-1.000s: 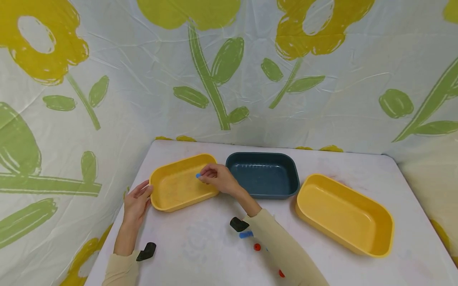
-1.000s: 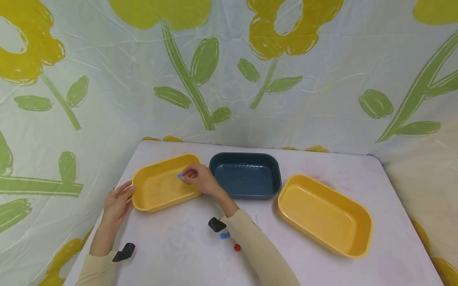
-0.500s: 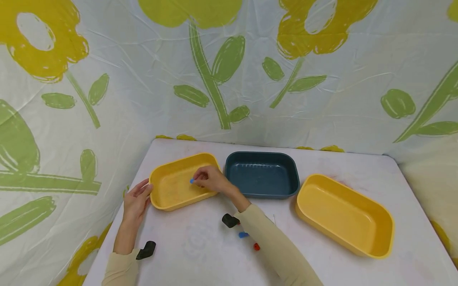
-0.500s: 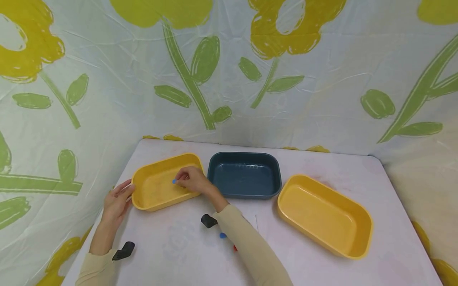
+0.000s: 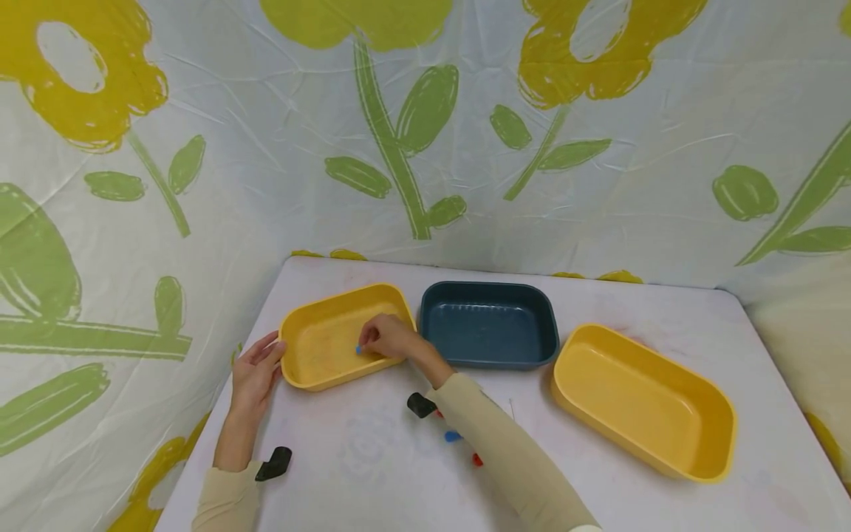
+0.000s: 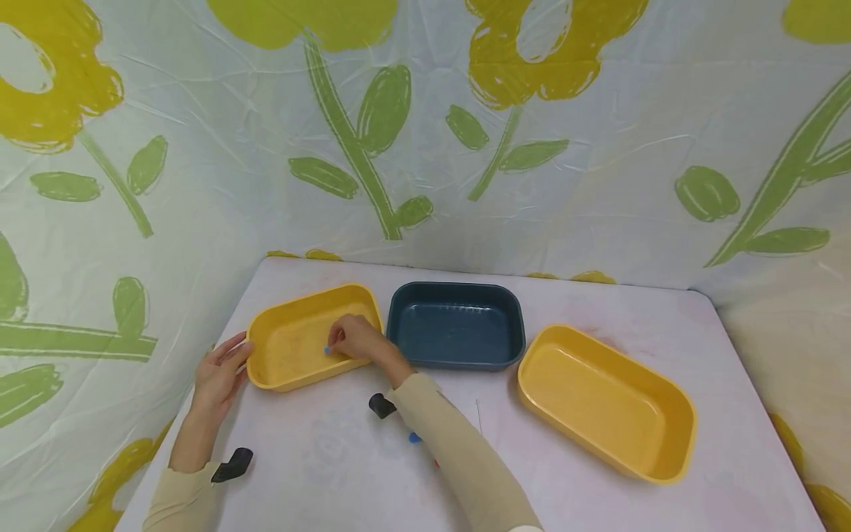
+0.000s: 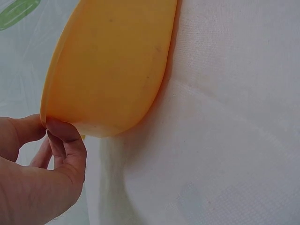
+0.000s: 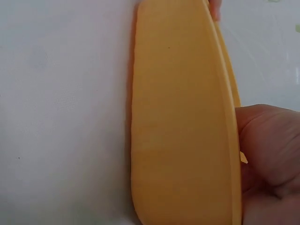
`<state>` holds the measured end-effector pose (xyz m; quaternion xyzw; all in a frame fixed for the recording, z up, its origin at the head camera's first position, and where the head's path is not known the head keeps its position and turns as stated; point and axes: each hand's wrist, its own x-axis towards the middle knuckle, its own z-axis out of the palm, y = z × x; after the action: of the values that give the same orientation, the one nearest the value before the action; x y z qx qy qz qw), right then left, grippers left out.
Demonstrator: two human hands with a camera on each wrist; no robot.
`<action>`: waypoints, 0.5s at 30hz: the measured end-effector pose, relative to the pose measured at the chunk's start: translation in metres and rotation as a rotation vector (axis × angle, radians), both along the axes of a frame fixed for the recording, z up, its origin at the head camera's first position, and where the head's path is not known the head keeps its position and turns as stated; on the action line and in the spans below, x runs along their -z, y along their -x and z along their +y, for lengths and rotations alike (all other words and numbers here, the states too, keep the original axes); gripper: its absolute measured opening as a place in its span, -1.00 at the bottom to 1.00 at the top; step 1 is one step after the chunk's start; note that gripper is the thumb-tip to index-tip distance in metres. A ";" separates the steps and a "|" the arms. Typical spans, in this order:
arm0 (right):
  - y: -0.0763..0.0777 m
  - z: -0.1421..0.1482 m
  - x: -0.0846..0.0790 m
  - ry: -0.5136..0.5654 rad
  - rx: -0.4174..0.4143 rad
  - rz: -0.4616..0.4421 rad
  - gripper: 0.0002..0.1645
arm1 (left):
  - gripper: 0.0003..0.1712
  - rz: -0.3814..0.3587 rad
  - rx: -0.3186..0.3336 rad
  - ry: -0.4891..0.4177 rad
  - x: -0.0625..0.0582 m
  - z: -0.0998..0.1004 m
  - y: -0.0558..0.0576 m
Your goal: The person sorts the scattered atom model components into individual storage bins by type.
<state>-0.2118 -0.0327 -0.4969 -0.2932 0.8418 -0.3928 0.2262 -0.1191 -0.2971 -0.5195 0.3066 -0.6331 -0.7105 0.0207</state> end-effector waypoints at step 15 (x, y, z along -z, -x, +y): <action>-0.007 -0.009 -0.001 -0.192 0.060 -0.002 -0.90 | -0.39 -0.016 -0.006 0.005 0.001 -0.001 0.000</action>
<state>-0.2051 -0.0414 -0.4962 -0.2442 0.8837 -0.3172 0.2425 -0.1192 -0.2982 -0.5203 0.3140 -0.6340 -0.7064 0.0186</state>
